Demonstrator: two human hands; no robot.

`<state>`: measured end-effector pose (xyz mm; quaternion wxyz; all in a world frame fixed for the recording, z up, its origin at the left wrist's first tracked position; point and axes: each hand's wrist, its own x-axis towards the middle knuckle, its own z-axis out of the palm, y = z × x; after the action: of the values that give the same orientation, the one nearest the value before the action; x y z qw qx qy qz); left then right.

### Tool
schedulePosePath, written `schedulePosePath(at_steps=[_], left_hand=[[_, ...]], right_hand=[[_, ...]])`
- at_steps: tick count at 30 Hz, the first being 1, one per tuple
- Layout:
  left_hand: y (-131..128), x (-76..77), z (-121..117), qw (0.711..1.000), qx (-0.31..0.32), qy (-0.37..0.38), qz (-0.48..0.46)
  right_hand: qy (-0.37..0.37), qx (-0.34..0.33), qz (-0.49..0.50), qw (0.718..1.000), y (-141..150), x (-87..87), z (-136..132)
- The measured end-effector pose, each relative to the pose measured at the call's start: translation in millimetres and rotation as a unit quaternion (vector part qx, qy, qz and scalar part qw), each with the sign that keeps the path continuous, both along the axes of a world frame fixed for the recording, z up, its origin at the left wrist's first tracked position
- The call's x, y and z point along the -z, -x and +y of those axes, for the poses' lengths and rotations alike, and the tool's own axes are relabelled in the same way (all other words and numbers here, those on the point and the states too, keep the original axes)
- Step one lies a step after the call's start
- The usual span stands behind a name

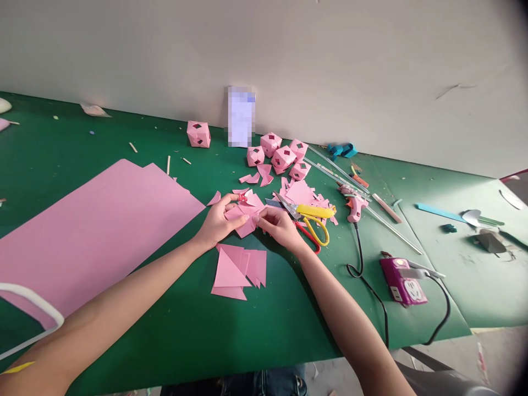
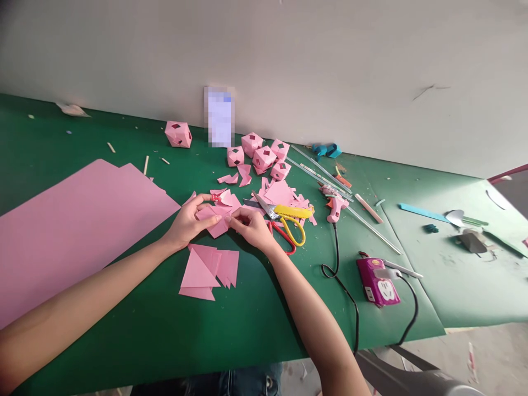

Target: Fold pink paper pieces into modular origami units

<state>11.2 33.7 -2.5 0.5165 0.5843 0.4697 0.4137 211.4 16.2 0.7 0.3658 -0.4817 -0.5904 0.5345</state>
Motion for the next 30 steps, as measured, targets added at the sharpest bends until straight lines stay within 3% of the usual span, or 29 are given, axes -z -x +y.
schedulePosePath(at_steps=[3, 9, 13, 19, 30], left_hand=[[-0.9, 2.0, 0.1, 1.0, -0.018, -0.008, -0.02], [-1.6, 2.4, -1.3, 0.996, -0.022, 0.048, -0.078], [-1.0, 2.7, -1.2, 0.997, 0.001, 0.05, -0.058], [-0.4, 4.8, 0.1, 0.998, -0.032, -0.006, -0.049], [-1.0, 1.4, -0.4, 1.0, -0.021, -0.009, -0.01]], right_hand=[[0.009, -0.01, -0.003, 1.0, -0.1, 1.2, -0.2], [0.004, -0.017, -0.034, 0.999, 0.7, 0.8, -1.5], [0.023, 0.027, 0.004, 0.999, -2.8, -1.3, 0.0], [0.044, -0.017, -0.002, 0.999, -8.3, -2.2, 0.9], [0.036, 0.004, -0.025, 0.999, -4.8, -3.3, 0.2]])
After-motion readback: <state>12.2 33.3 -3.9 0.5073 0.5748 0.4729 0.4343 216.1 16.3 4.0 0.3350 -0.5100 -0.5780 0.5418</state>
